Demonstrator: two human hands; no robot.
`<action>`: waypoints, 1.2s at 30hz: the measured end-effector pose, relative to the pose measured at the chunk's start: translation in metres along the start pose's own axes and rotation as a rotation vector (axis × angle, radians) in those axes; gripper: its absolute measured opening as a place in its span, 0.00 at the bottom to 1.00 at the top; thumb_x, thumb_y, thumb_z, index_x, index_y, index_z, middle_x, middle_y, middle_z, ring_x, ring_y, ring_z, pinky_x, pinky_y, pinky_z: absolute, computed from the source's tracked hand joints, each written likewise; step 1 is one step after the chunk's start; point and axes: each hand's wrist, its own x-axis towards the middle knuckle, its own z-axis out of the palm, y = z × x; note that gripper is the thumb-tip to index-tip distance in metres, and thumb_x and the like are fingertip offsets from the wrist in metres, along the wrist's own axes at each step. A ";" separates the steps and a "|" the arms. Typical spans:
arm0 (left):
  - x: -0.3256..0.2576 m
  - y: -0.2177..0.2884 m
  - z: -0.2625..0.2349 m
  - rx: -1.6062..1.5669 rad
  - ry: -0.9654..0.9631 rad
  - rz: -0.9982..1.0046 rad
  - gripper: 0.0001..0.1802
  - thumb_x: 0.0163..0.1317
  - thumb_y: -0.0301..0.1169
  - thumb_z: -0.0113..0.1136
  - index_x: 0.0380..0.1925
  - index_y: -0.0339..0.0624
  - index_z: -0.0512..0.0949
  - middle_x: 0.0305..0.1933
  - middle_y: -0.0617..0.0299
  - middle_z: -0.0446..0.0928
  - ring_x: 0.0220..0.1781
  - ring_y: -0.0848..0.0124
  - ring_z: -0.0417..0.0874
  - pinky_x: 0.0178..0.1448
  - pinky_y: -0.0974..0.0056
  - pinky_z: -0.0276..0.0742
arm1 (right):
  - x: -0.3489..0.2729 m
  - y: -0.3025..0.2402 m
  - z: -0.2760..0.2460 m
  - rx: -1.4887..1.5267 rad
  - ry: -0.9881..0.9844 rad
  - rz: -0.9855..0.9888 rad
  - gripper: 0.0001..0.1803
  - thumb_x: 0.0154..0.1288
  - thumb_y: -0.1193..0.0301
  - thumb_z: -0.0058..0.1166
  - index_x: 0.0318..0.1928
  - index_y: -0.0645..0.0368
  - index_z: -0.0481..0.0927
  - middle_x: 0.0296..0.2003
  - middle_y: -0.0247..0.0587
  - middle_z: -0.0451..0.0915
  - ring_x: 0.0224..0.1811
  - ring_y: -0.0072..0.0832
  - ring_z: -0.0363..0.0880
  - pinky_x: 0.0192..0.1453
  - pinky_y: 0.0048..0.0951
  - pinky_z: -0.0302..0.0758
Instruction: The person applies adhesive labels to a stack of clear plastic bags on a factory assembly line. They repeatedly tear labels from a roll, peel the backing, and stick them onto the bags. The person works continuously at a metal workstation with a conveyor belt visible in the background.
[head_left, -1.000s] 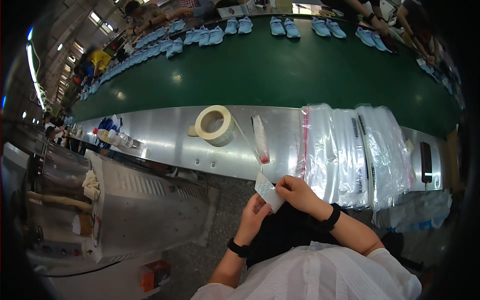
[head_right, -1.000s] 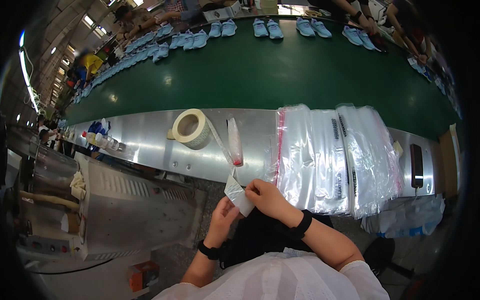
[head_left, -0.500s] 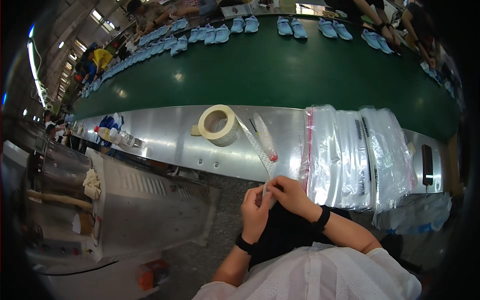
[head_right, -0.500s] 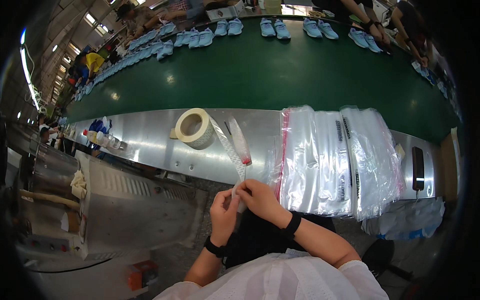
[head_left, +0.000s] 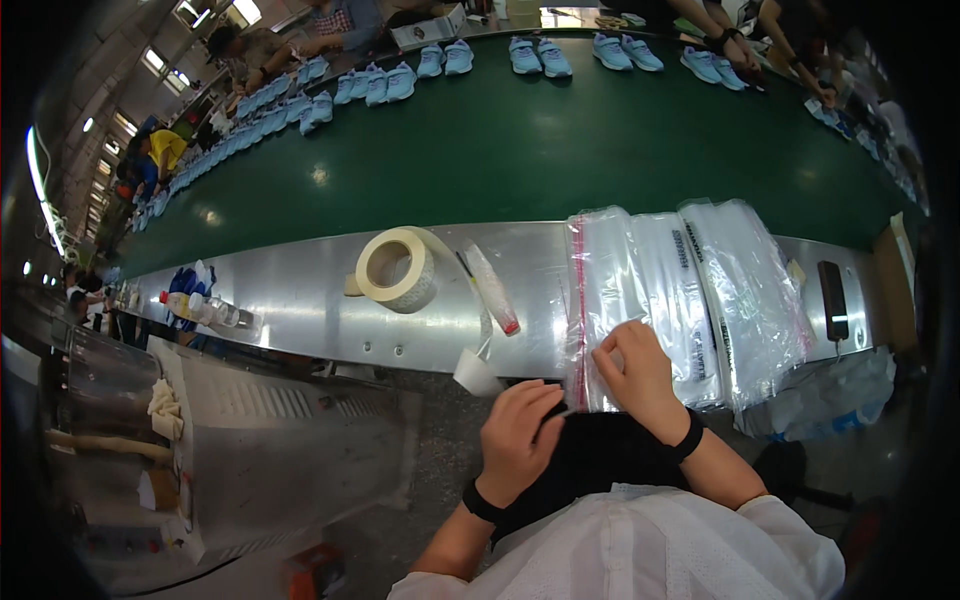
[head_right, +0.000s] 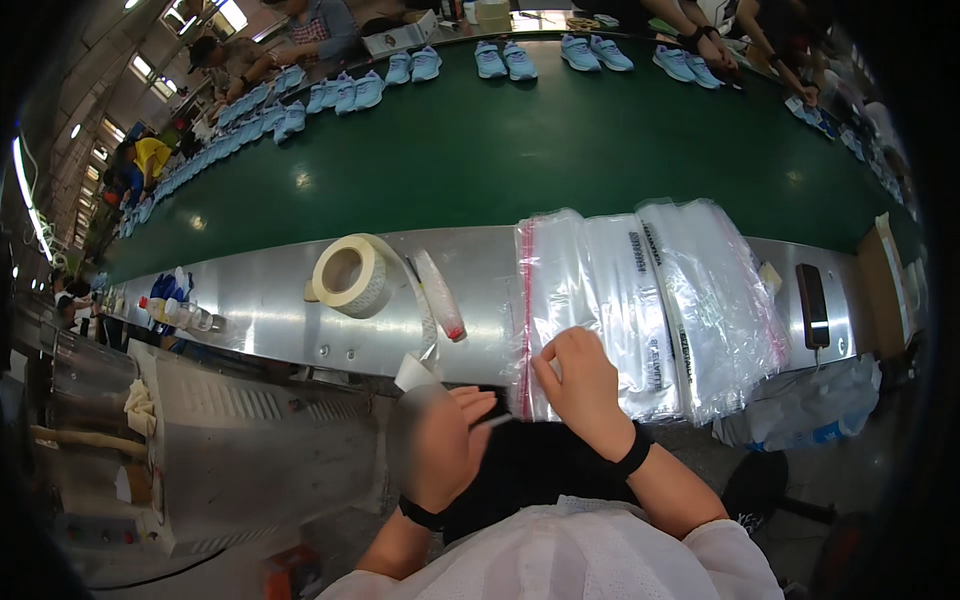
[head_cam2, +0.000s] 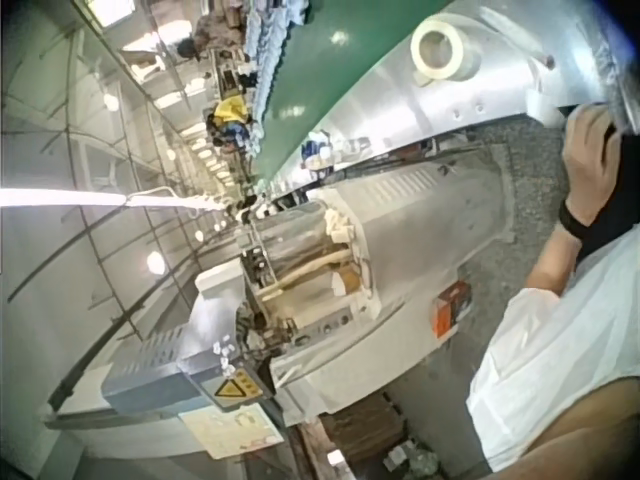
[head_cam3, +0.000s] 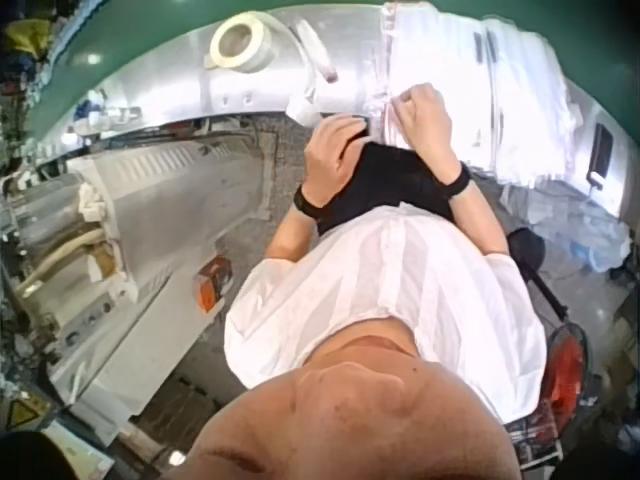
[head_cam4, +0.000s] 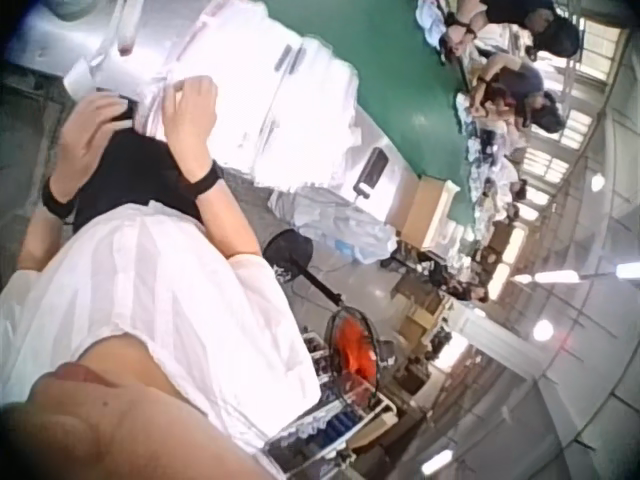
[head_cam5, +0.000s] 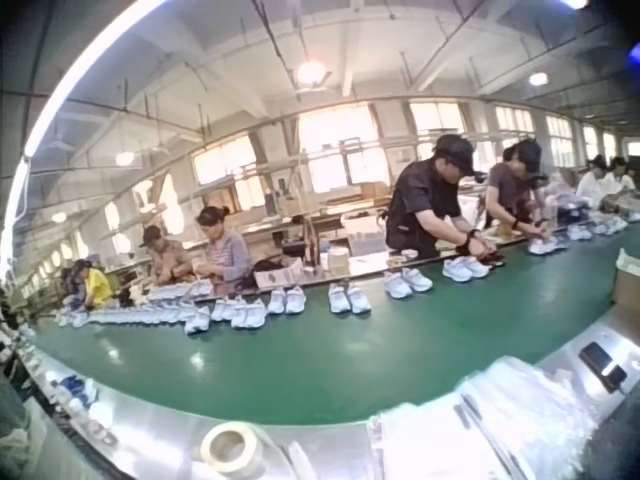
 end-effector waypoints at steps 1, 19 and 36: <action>0.004 0.007 0.011 -0.003 -0.118 0.009 0.18 0.57 0.31 0.59 0.47 0.36 0.76 0.55 0.50 0.73 0.57 0.52 0.73 0.56 0.57 0.70 | 0.003 0.008 -0.001 -0.110 0.140 -0.091 0.09 0.50 0.72 0.62 0.30 0.59 0.75 0.37 0.44 0.74 0.41 0.41 0.72 0.41 0.37 0.70; -0.001 -0.005 0.056 0.217 -0.361 0.025 0.31 0.56 0.42 0.61 0.56 0.37 0.70 0.64 0.53 0.66 0.68 0.56 0.63 0.65 0.46 0.58 | 0.006 0.042 0.024 -0.277 0.319 -0.067 0.08 0.51 0.76 0.58 0.31 0.62 0.72 0.41 0.42 0.71 0.48 0.43 0.66 0.49 0.40 0.66; 0.060 0.022 0.040 -0.683 -0.353 -0.425 0.21 0.67 0.37 0.49 0.53 0.32 0.71 0.53 0.47 0.75 0.61 0.55 0.71 0.66 0.51 0.61 | -0.008 0.057 -0.002 0.164 0.313 -0.024 0.04 0.58 0.76 0.50 0.27 0.63 0.74 0.32 0.43 0.74 0.37 0.40 0.72 0.40 0.33 0.69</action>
